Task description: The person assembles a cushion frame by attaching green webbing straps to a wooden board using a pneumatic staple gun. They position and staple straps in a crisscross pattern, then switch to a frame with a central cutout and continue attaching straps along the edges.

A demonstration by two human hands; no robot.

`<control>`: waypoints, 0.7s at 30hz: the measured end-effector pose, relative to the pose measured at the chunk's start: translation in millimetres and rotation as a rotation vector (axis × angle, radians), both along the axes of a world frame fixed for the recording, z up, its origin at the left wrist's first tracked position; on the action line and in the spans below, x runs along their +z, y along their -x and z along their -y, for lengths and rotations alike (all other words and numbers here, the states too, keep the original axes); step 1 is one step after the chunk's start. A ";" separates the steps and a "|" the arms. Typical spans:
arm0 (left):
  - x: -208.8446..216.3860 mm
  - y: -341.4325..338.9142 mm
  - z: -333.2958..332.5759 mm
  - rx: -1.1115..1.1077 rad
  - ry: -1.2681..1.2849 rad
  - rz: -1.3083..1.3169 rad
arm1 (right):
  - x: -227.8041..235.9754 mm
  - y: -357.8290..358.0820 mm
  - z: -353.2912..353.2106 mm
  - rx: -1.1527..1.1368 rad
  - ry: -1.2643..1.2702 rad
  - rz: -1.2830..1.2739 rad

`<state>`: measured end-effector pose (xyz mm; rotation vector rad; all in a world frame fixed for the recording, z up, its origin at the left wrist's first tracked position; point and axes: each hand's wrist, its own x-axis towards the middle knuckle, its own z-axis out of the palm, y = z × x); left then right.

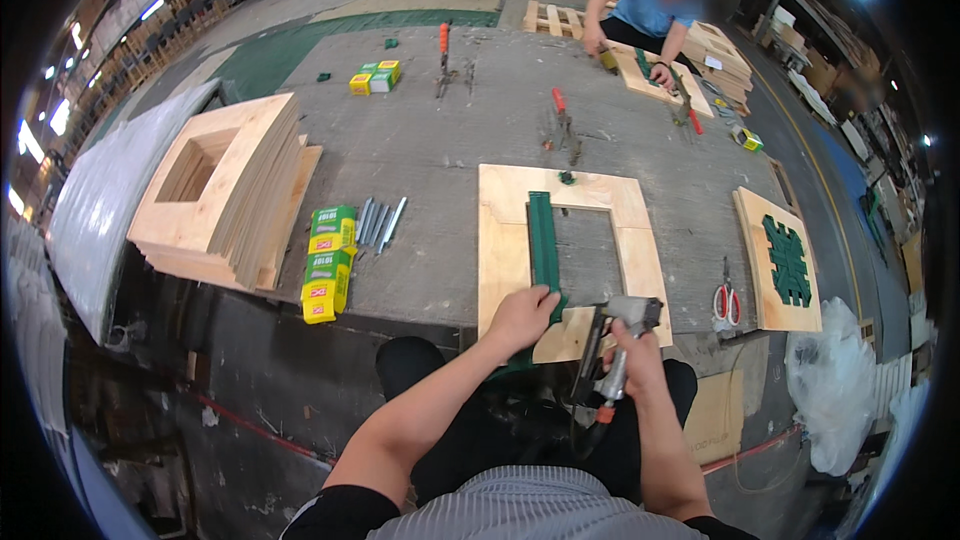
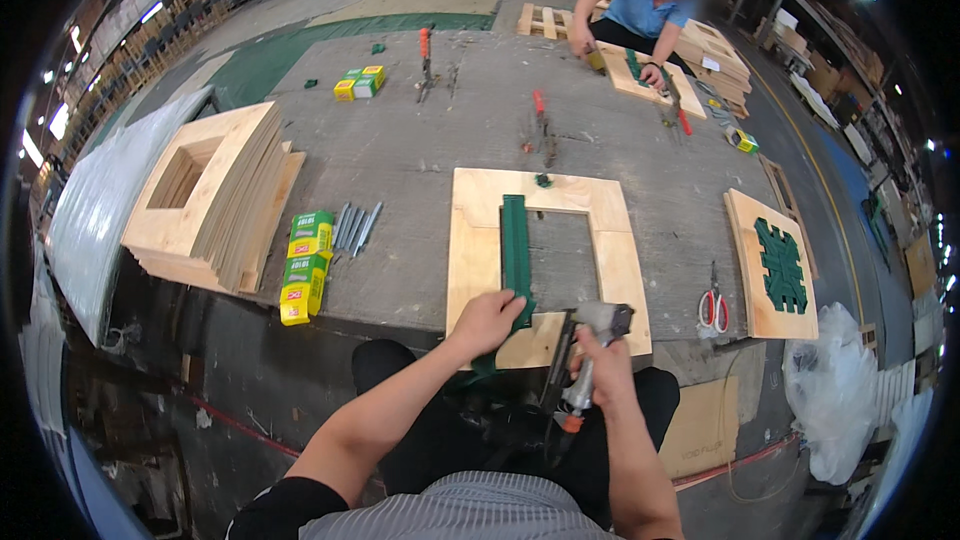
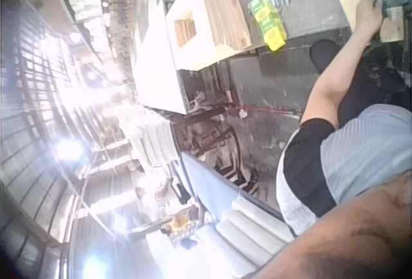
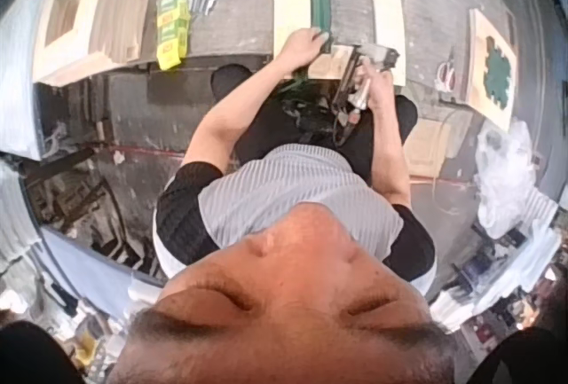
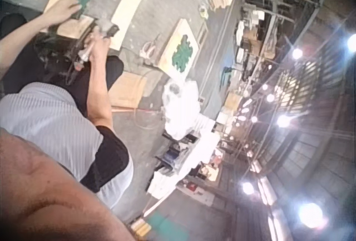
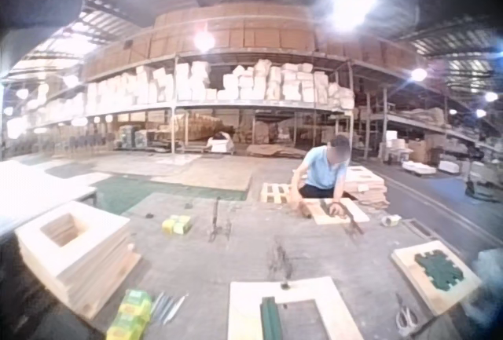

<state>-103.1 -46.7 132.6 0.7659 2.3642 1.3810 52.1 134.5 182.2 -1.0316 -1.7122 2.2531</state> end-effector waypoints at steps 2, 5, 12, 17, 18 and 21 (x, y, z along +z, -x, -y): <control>13.6 -27.6 2.4 -0.036 0.120 -0.197 | -6.2 -1.8 -44.7 -0.146 0.025 -0.004; 4.6 -51.7 12.9 -0.009 0.162 -0.318 | -11.8 18.8 -102.1 -0.217 0.126 -0.041; -25.6 -55.4 16.2 -0.070 0.133 -0.574 | -50.3 70.7 -246.4 -0.001 0.417 -0.141; -22.2 -58.3 17.6 -0.097 0.117 -0.620 | -44.4 90.7 -327.4 0.214 0.310 -0.061; -25.4 -59.8 19.6 -0.102 0.103 -0.615 | -40.7 99.6 -332.5 0.263 0.264 -0.016; -30.4 -62.8 18.2 -0.101 0.126 -0.619 | -45.9 146.1 -302.1 0.326 0.127 0.018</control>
